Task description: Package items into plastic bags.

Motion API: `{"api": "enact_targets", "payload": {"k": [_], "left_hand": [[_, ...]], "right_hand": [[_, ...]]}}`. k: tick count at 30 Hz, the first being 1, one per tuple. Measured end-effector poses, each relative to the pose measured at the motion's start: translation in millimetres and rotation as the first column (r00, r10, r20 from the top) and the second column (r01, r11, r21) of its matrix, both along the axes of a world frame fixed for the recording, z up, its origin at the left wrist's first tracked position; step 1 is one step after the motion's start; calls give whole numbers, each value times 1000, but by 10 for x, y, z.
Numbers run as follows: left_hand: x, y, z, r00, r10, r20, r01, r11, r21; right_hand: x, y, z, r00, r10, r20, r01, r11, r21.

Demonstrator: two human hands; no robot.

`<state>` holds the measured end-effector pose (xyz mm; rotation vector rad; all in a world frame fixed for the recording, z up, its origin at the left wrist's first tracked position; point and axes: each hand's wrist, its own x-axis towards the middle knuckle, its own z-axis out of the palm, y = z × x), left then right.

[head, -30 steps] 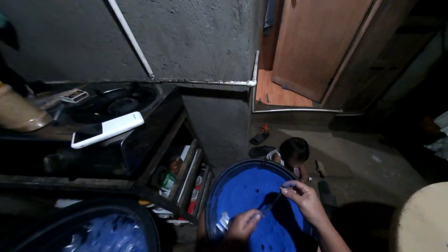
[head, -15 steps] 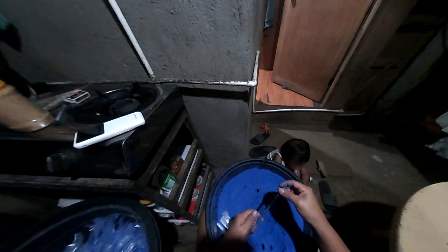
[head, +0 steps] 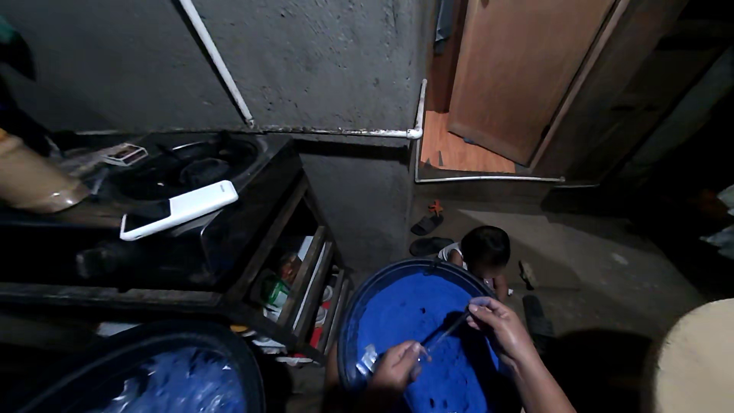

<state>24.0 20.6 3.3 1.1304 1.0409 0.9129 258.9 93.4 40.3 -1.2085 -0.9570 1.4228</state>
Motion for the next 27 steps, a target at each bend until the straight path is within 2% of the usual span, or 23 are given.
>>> {"api": "enact_targets", "payload": {"k": [4, 7, 9, 10, 12, 13, 15, 17, 19, 20, 22, 24, 26, 27], "left_hand": [[-22, 13, 6, 996, 23, 85, -13, 994, -110], [-66, 25, -45, 986, -18, 168, 37, 993, -110], [-87, 24, -63, 977, -42, 209, 61, 995, -84], [-90, 20, -63, 975, -44, 217, 60, 996, -67], [-91, 14, -67, 979, -44, 197, 48, 999, -14], [-92, 12, -69, 984, -37, 172, 35, 999, 14], [-78, 11, -73, 993, -14, 116, 6, 998, 69], [-53, 14, -63, 996, 3, 90, -11, 996, 94], [-28, 29, -55, 995, 5, 95, -15, 994, 108], [-17, 34, -56, 995, -2, 101, -11, 993, 119], [1, 42, -64, 993, -32, 115, 15, 989, 146], [-42, 58, -66, 994, -94, 62, 80, 977, 198], [-118, 106, -80, 984, -175, -29, 176, 941, 288], [-127, 131, -63, 980, -186, -65, 197, 919, 341]], "right_hand": [[70, 7, -92, 976, -186, -112, 176, 980, -96], [142, 15, -243, 951, -301, -76, 291, 950, -116], [198, -8, -404, 959, -272, 74, 277, 959, -59], [237, -30, -495, 952, -222, 211, 230, 973, -11], [281, -106, -552, 862, -53, 504, 54, 998, 13], [259, -153, -525, 829, 33, 559, -38, 999, -4], [154, -266, -418, 859, 169, 484, -179, 983, -25], [39, -365, -319, 915, 342, 215, -352, 936, 10], [-74, -396, -250, 889, 458, 1, -456, 883, 108], [-131, -397, -192, 884, 467, -13, -460, 875, 148], [-208, -375, -36, 900, 416, 126, -434, 877, 204], [-219, -317, 139, 851, 386, 355, -490, 827, 275], [-221, -269, 338, 721, 342, 602, -611, 724, 321], [-233, -253, 446, 609, 311, 729, -685, 670, 286]]}}
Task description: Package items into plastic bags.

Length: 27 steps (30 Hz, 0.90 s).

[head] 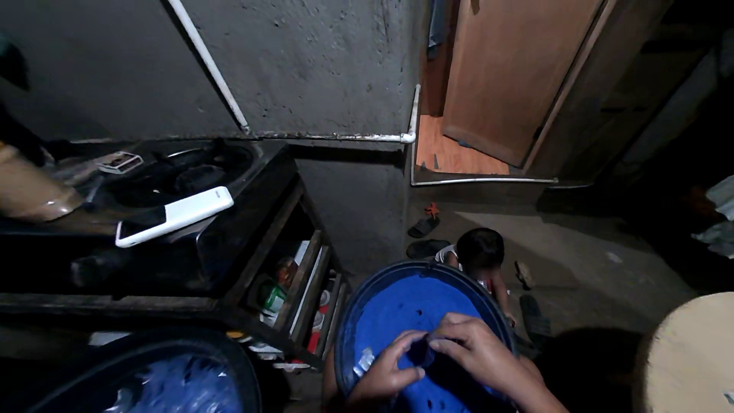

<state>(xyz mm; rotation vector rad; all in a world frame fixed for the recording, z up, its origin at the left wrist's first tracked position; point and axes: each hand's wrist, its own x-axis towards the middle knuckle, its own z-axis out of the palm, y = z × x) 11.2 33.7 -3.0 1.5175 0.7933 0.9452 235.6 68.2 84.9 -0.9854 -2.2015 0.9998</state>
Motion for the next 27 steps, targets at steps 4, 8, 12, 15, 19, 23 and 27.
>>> {"api": "enact_targets", "payload": {"k": [4, 8, 12, 15, 19, 23, 27], "left_hand": [[133, 11, 316, 988, 132, -80, -116, 978, 171], [245, 20, 352, 969, 245, -43, -217, 918, 332], [190, 1, 204, 978, 173, -113, -139, 956, 258], [242, 8, 433, 971, 237, -2, -226, 928, 298], [332, 144, 572, 930, 367, 30, -329, 792, 515], [306, 177, 220, 948, 285, -141, -194, 870, 453], [238, 126, 75, 987, -2, -162, 33, 982, 189]], "right_hand": [[-129, 45, 313, 973, 89, 215, -112, 989, 98], [-115, 169, 506, 992, 124, 21, -126, 981, 150], [-56, 243, 695, 991, 134, 13, -134, 969, 207], [-89, 260, 736, 962, 233, 143, -255, 954, 159], [-113, 298, 762, 987, 160, 32, -163, 958, 238], [15, 366, 934, 995, 62, -79, -35, 953, 300], [153, 441, 999, 991, 39, -125, -3, 962, 272]]}}
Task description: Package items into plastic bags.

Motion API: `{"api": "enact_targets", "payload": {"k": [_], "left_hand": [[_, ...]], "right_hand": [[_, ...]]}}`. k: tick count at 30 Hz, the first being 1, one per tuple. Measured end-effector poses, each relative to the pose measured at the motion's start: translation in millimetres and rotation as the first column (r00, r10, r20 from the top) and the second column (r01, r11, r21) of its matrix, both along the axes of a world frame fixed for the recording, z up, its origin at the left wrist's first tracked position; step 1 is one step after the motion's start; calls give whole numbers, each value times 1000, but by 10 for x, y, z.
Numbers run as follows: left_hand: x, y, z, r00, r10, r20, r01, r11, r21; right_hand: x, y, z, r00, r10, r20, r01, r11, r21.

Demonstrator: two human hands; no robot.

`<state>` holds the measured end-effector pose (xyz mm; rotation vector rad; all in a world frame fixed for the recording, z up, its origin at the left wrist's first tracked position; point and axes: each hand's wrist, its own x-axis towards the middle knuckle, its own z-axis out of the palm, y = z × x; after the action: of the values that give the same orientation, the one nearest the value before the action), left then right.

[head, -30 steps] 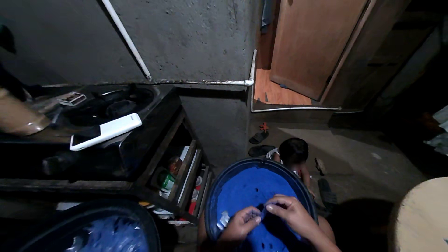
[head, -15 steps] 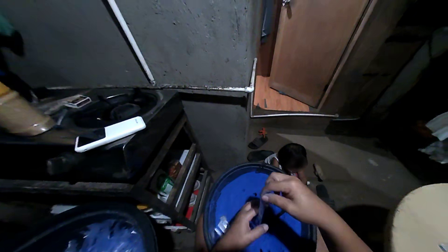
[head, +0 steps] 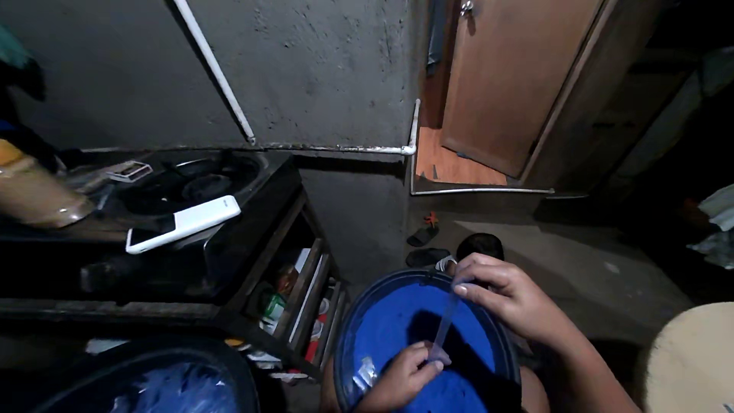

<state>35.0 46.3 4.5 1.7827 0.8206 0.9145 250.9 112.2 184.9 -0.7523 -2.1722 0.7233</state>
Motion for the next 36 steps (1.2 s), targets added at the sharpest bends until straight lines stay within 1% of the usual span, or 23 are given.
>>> {"api": "enact_targets", "payload": {"k": [2, 4, 6, 8, 11, 13, 15, 16, 17, 18, 19, 21, 22, 24, 27, 31, 34, 36], "left_hand": [[14, -44, 51, 994, -48, 99, 65, 981, -180], [39, -63, 111, 965, -69, 254, 148, 940, -309], [45, -38, 120, 916, -113, 385, 248, 914, -322], [46, -12, 141, 894, -136, 426, 286, 906, -311], [78, -7, 203, 918, -116, 379, 237, 927, -291], [109, 1, 235, 933, -80, 351, 174, 954, -246], [129, 15, 245, 920, -40, 390, 136, 966, -221], [129, 17, 244, 906, -23, 423, 133, 963, -233], [127, 16, 241, 890, -1, 456, 135, 956, -261], [126, 18, 240, 877, 20, 479, 137, 947, -290], [123, 23, 242, 871, 39, 490, 137, 939, -317], [114, 21, 240, 880, 87, 467, 98, 929, -357], [109, 16, 226, 893, 109, 436, 67, 927, -369], [99, -7, 181, 923, 156, 351, 4, 909, -417], [89, -69, 93, 952, 193, 239, -56, 875, -481], [130, -175, 12, 954, 243, 177, -134, 870, -475], [131, -245, -82, 960, 238, 145, -152, 883, -445], [130, -306, 55, 971, 235, 55, -179, 855, -486]], "right_hand": [[27, 41, -22, 998, -43, -50, 41, 998, -41], [42, 90, -52, 987, -105, -120, 94, 991, -92], [58, 121, -65, 983, -128, -133, 111, 986, -127], [61, 124, -57, 987, -100, -125, 79, 984, -159], [50, 150, -99, 975, -150, -165, 118, 974, -192], [49, 195, -155, 949, -198, -246, 137, 960, -246], [12, 218, -225, 900, -257, -352, 105, 912, -398], [-14, 216, -284, 890, -277, -363, 73, 871, -486], [-36, 196, -377, 907, -267, -325, 47, 833, -552], [-63, 148, -495, 941, -224, -252, 31, 801, -598], [-97, 86, -637, 972, -147, -181, -2, 771, -637], [-198, -70, -912, 992, 27, -123, -108, 687, -719], [-248, -136, -1028, 987, 72, -143, -155, 648, -746], [-312, -214, -1216, 974, 42, -220, -199, 615, -763], [-332, -222, -1366, 964, -22, -264, -199, 596, -778], [-335, -212, -1413, 961, -83, -263, -185, 515, -837], [-328, -169, -1390, 947, -188, -260, -135, 501, -855], [-307, -125, -1323, 931, -258, -257, -99, 500, -860]]}}
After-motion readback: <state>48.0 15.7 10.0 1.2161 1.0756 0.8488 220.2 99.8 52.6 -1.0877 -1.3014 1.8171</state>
